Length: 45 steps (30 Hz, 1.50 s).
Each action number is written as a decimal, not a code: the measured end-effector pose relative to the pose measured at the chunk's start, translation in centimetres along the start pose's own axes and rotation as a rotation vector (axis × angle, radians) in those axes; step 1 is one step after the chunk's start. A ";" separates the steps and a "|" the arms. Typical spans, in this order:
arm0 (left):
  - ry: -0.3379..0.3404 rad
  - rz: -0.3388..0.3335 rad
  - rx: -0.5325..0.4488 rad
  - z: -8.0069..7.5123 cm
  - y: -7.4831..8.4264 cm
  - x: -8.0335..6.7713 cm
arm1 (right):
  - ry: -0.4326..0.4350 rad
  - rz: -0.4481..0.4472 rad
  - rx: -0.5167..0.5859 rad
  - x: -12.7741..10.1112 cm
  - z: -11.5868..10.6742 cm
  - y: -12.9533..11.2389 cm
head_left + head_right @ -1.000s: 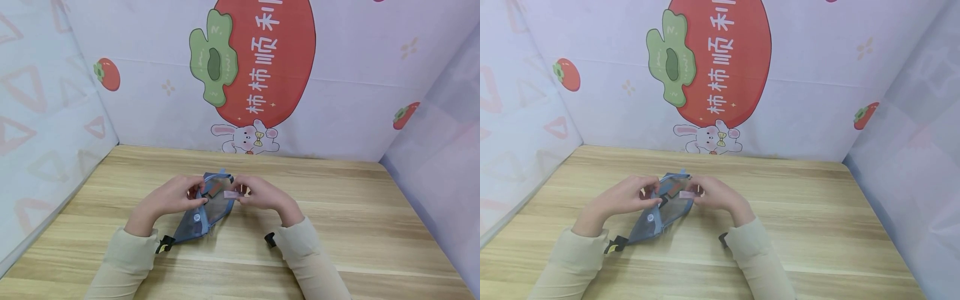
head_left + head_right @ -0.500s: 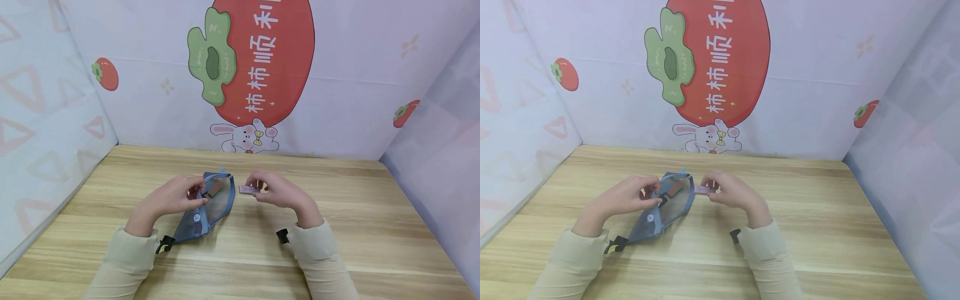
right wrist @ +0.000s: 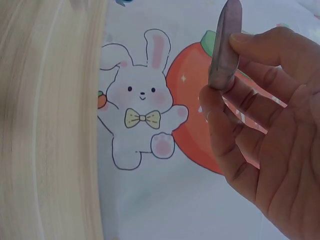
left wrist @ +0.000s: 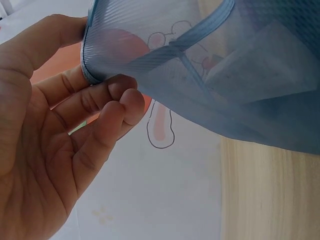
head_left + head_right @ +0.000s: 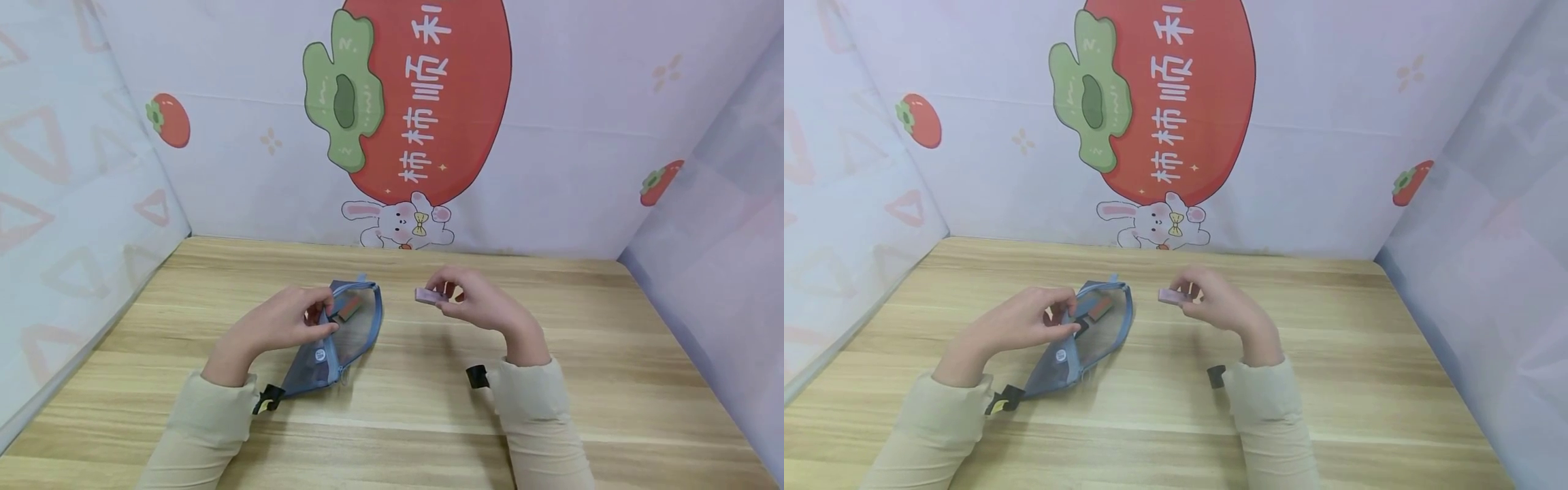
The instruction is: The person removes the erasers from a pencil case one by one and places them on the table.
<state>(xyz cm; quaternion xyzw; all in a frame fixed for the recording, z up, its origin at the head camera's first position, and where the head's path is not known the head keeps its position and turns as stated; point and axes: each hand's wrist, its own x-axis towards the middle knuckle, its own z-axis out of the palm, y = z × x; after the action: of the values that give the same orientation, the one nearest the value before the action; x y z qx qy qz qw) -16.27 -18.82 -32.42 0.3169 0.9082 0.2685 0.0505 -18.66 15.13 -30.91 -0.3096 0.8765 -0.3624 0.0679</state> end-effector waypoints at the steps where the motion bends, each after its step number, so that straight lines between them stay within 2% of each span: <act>1: 0.000 0.000 -0.001 0.0 0.0 0.0 | 0.007 -0.002 0.001 -0.1 -0.1 0.1; 19: -0.002 0.001 -0.001 0.2 -0.3 0.2 | 0.067 0.101 0.022 -1.4 -1.7 2.9; 38: -0.007 -0.014 0.001 0.0 -0.4 0.1 | 0.023 0.118 -0.053 -1.6 -2.0 6.2; 45: -0.008 -0.024 0.000 -0.1 -0.3 -0.1 | -0.011 0.090 -0.070 -1.6 -2.3 7.3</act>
<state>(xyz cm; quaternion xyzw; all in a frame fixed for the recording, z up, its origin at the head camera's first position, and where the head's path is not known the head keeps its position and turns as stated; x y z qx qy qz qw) -16.42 -19.10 -32.47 0.3071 0.9118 0.2666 0.0571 -21.80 21.38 -34.34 -0.2739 0.9013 -0.3264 0.0782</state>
